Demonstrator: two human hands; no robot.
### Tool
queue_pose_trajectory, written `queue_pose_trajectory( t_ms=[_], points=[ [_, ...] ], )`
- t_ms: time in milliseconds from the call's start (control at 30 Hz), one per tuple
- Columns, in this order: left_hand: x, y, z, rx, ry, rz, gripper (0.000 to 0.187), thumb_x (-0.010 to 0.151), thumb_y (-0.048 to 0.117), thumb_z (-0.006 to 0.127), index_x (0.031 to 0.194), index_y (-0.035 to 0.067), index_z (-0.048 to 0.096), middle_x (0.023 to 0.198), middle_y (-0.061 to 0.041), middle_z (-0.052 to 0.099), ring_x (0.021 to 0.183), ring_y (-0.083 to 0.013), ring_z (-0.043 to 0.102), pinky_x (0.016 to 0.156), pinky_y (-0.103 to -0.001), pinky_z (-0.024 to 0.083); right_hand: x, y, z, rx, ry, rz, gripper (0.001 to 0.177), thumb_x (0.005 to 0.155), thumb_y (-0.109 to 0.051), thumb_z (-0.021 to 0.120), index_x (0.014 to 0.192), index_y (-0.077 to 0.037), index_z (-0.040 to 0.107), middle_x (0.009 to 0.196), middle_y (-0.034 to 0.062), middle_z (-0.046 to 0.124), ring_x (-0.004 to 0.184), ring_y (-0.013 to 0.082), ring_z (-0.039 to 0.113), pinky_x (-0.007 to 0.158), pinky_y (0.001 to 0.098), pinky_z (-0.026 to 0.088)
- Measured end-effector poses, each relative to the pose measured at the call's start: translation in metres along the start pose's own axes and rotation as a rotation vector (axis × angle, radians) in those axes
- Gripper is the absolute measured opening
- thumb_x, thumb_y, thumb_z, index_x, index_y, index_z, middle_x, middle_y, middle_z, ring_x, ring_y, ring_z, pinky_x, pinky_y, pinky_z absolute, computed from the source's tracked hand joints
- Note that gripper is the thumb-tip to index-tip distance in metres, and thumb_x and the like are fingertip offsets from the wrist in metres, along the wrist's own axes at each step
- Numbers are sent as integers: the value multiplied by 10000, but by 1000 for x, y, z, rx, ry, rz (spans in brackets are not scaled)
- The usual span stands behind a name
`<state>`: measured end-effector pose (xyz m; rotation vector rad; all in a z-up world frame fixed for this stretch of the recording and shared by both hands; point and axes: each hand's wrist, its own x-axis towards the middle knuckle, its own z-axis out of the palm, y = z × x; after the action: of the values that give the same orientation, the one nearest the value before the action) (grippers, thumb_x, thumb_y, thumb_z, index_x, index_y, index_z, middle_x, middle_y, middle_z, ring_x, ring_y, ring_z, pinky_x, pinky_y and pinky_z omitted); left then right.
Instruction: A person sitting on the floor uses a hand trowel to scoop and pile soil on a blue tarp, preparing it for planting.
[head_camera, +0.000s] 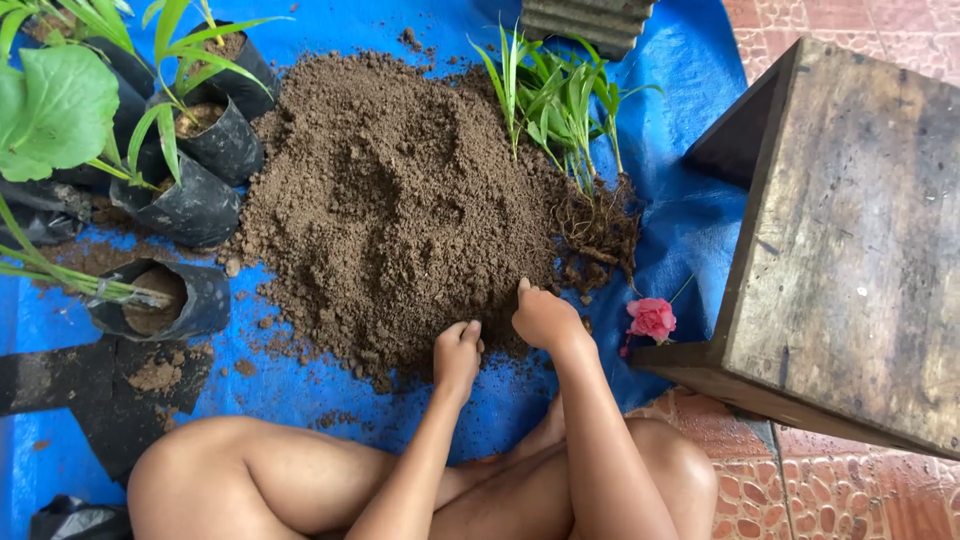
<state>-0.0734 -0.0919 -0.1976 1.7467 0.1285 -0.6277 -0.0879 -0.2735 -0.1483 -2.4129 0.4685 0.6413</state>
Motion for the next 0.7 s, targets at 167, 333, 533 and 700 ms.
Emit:
queue_pose_trajectory(
  t_ms=[167, 333, 533, 700],
  points=[
    [-20, 31, -9, -328, 56, -79, 266, 982, 189, 590, 926, -54, 682, 585, -65, 468, 327, -63, 341, 284, -180, 278, -18, -14, -19, 66, 13, -29, 709, 881, 6, 402, 1579, 82, 305, 1464, 397, 479, 965, 460, 737, 704, 484, 607],
    [-31, 49, -44, -230, 73, -44, 289, 960, 187, 596, 1059, -58, 713, 629, -87, 529, 359, -37, 367, 283, -165, 259, -48, -54, -50, 169, 154, -206, 778, 890, 114, 393, 1637, 13, 200, 1133, 327, 697, 783, 361, 690, 633, 352, 506],
    [-44, 138, -101, 493, 158, 291, 346, 940, 224, 656, 1215, 27, 729, 775, -130, 755, 618, -222, 692, 544, -317, 507, -75, -77, -69, 326, 237, -264, 697, 929, 147, 338, 1608, 15, 256, 1498, 323, 480, 1358, 503, 494, 1051, 615, 469],
    [-44, 168, -124, 904, 362, 797, 357, 956, 17, 645, 1304, -61, 667, 1059, -275, 721, 869, -392, 727, 634, -423, 572, -72, -73, -66, 315, 246, -258, 674, 939, 122, 341, 1601, 10, 275, 1491, 309, 492, 1315, 476, 548, 1079, 619, 456]
  ],
)
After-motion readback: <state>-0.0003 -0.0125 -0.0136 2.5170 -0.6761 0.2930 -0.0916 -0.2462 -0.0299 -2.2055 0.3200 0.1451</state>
